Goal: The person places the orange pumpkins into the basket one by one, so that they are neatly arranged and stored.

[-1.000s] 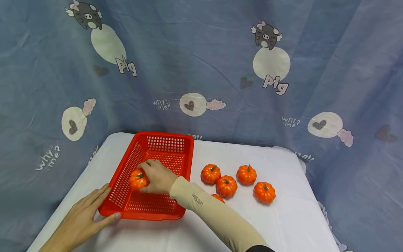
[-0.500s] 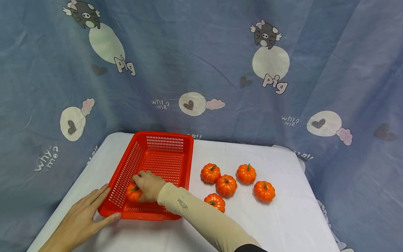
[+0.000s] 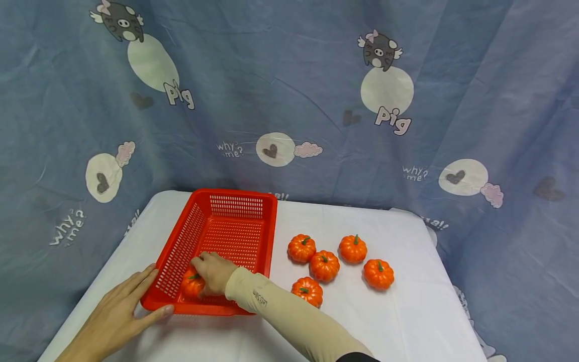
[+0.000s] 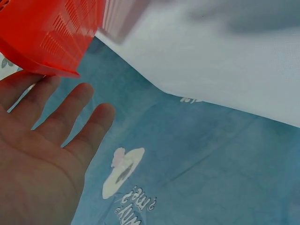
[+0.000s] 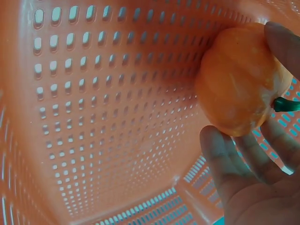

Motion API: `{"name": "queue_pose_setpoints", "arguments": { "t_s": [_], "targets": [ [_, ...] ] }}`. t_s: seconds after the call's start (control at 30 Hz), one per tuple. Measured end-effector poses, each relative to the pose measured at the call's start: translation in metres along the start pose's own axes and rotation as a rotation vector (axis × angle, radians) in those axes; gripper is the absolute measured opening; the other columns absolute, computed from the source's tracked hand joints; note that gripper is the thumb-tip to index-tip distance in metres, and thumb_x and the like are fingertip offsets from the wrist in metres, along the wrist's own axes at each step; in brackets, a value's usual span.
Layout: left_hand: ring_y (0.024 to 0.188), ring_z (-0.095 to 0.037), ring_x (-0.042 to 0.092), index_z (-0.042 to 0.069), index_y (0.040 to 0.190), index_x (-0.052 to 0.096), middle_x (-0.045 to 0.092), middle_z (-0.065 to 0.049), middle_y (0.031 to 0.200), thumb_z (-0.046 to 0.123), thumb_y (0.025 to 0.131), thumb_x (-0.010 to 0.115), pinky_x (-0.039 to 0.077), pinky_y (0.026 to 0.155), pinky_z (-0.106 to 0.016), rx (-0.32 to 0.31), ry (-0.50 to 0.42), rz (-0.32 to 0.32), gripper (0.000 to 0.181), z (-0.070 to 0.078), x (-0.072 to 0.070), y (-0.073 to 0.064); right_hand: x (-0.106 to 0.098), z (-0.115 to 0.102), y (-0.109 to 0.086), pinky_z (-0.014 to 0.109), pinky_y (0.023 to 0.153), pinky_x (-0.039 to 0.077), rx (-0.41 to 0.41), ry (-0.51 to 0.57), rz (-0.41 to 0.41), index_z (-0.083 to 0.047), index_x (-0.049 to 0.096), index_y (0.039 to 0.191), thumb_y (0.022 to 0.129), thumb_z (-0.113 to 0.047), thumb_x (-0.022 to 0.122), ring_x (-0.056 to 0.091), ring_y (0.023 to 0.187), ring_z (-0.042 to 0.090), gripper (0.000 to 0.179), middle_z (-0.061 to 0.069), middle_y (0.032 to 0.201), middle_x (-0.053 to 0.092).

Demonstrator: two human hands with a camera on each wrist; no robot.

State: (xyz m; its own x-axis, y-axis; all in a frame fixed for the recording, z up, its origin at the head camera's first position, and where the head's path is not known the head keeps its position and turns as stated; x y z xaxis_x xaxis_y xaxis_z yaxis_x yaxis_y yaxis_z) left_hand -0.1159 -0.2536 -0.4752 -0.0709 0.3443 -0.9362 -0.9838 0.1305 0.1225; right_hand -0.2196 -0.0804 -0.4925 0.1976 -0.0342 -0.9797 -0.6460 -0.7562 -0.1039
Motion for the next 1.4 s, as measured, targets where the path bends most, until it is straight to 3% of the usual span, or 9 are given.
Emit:
{"name": "queue_pose_setpoints", "arguments": {
  "t_s": [0.23, 0.37, 0.6, 0.8, 0.97, 1.17, 1.4],
  "targets": [
    [0.135, -0.048, 0.040, -0.002, 0.150, 0.046, 0.041, -0.020, 0.156, 0.073, 0.084, 0.065, 0.032, 0.107, -0.069, 0.004, -0.004, -0.004, 0.101, -0.001, 0.002, 0.002, 0.000, 0.004, 0.001, 0.015, 0.101, 0.045, 0.031, 0.041, -0.023, -0.021, 0.051, 0.142, 0.077, -0.040, 0.090, 0.054, 0.120, 0.008, 0.078, -0.004, 0.136, 0.054],
    [0.134, -0.049, 0.039, -0.003, 0.150, 0.044, 0.040, -0.022, 0.156, 0.076, 0.084, 0.062, 0.030, 0.106, -0.073, -0.025, 0.010, -0.046, 0.105, -0.002, 0.003, 0.003, -0.003, 0.005, 0.000, 0.017, 0.104, 0.045, 0.052, 0.061, -0.037, -0.023, 0.049, 0.145, 0.077, -0.042, 0.089, 0.052, 0.126, 0.008, 0.081, -0.004, 0.142, 0.051],
    [0.135, -0.051, 0.036, -0.004, 0.151, 0.042, 0.037, -0.024, 0.157, 0.080, 0.082, 0.058, 0.025, 0.106, -0.077, -0.063, 0.011, -0.100, 0.110, -0.004, 0.006, 0.004, -0.031, 0.006, -0.015, 0.022, 0.107, 0.044, 0.037, 0.141, 0.011, -0.029, 0.044, 0.150, 0.081, -0.044, 0.085, 0.048, 0.133, 0.008, 0.083, -0.006, 0.149, 0.047],
    [0.135, -0.049, 0.035, -0.004, 0.153, 0.039, 0.036, -0.024, 0.157, 0.082, 0.081, 0.057, 0.024, 0.105, -0.080, -0.079, -0.005, -0.117, 0.113, -0.006, 0.008, 0.005, -0.069, 0.015, -0.047, 0.027, 0.109, 0.045, -0.002, 0.247, 0.149, -0.026, 0.042, 0.152, 0.083, -0.042, 0.084, 0.046, 0.135, 0.013, 0.083, -0.003, 0.150, 0.046],
    [0.134, -0.049, 0.035, -0.004, 0.153, 0.039, 0.035, -0.025, 0.157, 0.081, 0.082, 0.058, 0.025, 0.104, -0.080, -0.087, -0.014, -0.127, 0.113, -0.007, 0.009, 0.005, -0.083, 0.039, -0.081, 0.033, 0.109, 0.046, 0.043, 0.298, 0.256, -0.025, 0.040, 0.153, 0.085, -0.043, 0.082, 0.044, 0.137, 0.016, 0.082, -0.001, 0.153, 0.043],
    [0.135, -0.047, 0.036, -0.003, 0.153, 0.039, 0.036, -0.022, 0.157, 0.080, 0.082, 0.059, 0.029, 0.105, -0.078, -0.060, -0.015, -0.098, 0.111, -0.008, 0.007, 0.006, -0.079, 0.071, -0.121, 0.038, 0.111, 0.045, 0.088, 0.348, 0.366, -0.023, 0.038, 0.155, 0.086, -0.039, 0.082, 0.043, 0.139, 0.017, 0.084, -0.001, 0.155, 0.042],
    [0.136, -0.047, 0.034, -0.002, 0.155, 0.036, 0.035, -0.021, 0.158, 0.081, 0.082, 0.059, 0.026, 0.105, -0.077, -0.067, -0.027, -0.110, 0.113, -0.009, 0.008, 0.005, -0.058, 0.097, -0.163, 0.038, 0.109, 0.048, 0.116, 0.328, 0.468, -0.019, 0.038, 0.155, 0.085, -0.038, 0.084, 0.046, 0.135, 0.017, 0.086, -0.001, 0.154, 0.043]
  ]
}}
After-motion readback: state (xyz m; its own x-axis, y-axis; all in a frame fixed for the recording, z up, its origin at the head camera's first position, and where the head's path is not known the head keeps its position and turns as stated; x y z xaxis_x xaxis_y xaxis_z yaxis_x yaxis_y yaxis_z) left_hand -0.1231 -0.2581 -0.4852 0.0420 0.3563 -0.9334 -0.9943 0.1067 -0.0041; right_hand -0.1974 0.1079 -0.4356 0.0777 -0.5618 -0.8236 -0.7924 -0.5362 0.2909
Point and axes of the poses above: each hand's wrist, its own y-axis towards the middle knuckle, its own x-axis out of the palm, z = x × y, the point moved 4 cm from there along y, towards the middle knuckle
